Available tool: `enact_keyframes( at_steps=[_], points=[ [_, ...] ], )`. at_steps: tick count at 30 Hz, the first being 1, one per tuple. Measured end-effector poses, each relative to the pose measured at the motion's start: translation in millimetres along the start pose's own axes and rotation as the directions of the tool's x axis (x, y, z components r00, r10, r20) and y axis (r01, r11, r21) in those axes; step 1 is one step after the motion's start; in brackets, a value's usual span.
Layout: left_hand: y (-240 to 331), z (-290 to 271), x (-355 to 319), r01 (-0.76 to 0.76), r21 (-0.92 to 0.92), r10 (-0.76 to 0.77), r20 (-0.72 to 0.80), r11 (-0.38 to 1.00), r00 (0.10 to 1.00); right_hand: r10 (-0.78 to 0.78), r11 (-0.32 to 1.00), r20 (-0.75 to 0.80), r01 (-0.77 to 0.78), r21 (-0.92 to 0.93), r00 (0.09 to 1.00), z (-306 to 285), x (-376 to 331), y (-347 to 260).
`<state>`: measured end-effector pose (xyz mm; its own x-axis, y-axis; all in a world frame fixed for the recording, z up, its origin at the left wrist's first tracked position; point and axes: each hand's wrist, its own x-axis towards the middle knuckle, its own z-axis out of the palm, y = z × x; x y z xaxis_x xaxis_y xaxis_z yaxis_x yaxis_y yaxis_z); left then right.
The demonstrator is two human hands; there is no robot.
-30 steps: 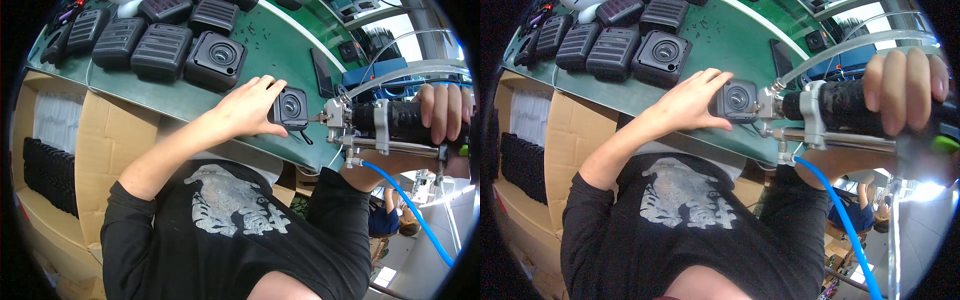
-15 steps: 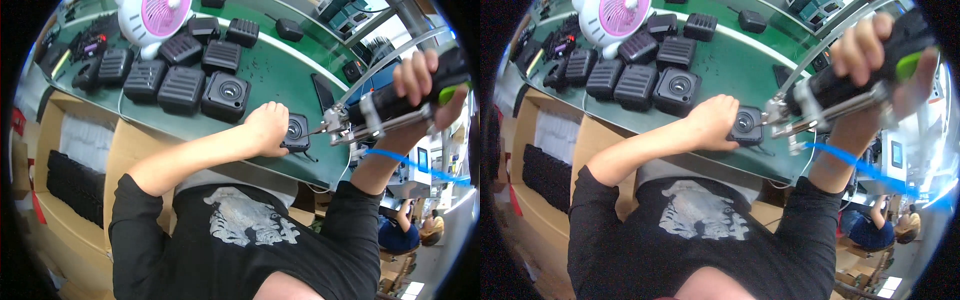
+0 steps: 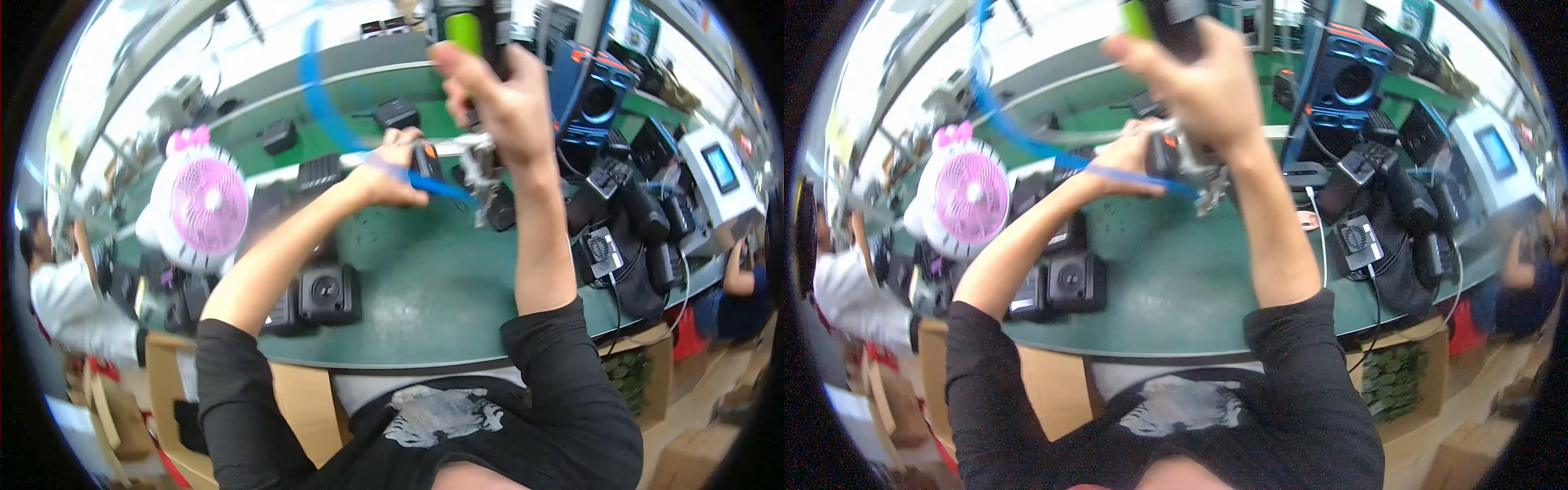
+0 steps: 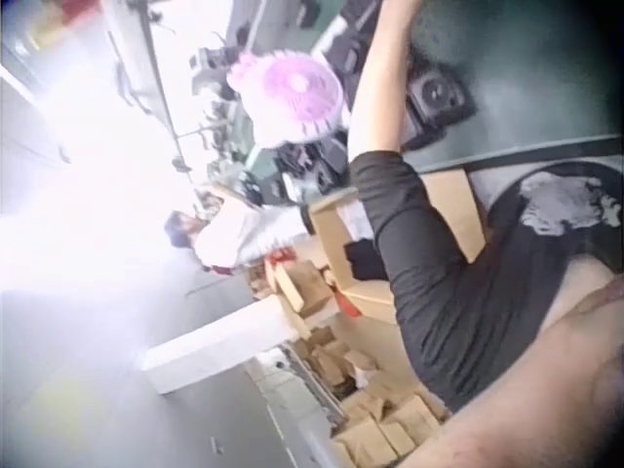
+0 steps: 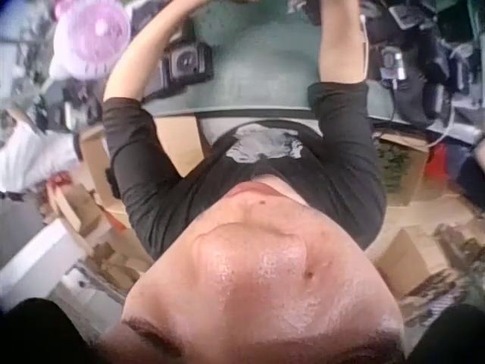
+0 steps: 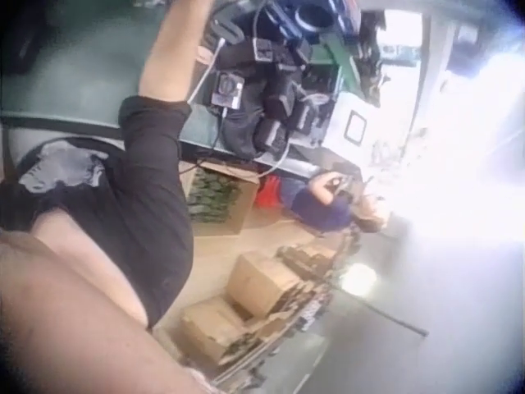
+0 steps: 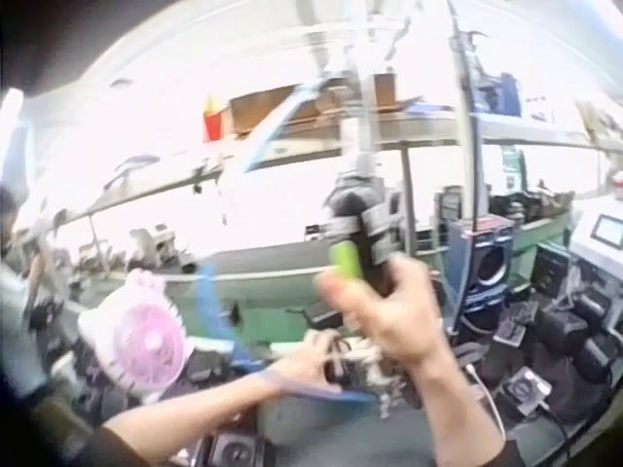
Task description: Assembling electronic housings using a pneumatic screwdriver on an assembly line.
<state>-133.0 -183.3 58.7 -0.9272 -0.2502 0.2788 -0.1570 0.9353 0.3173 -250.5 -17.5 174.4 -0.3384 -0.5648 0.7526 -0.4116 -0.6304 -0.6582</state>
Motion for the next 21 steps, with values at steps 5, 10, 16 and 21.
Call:
enact_keyframes(
  at_steps=[5, 10, 16, 21],
  points=[
    [-94.0, 50.4, 135.8, 0.158, -0.137, -0.204, -0.448, 0.978, 0.871, -0.127, 0.992, 0.04, 0.127, 0.007, 0.991, 24.1, 6.2, 1.4],
    [-89.8, 92.5, 210.8, 0.402, 0.051, -0.375, -0.269, 0.914, 0.887, -0.049, 0.995, 0.055, 0.044, 0.091, 0.997, 27.6, -1.8, 7.7],
    [-117.8, 86.6, 182.9, 0.235, 0.689, -0.252, -0.078, 0.685, 0.964, 0.027, 0.997, 0.106, -0.035, 0.073, 0.994, 19.1, -2.1, 2.6],
    [-132.3, 77.8, 165.3, 0.221, 0.755, -0.372, 0.032, 0.617, 0.928, 0.009, 0.988, 0.106, -0.026, 0.152, 0.994, 16.7, -3.2, 1.7]
  ],
)
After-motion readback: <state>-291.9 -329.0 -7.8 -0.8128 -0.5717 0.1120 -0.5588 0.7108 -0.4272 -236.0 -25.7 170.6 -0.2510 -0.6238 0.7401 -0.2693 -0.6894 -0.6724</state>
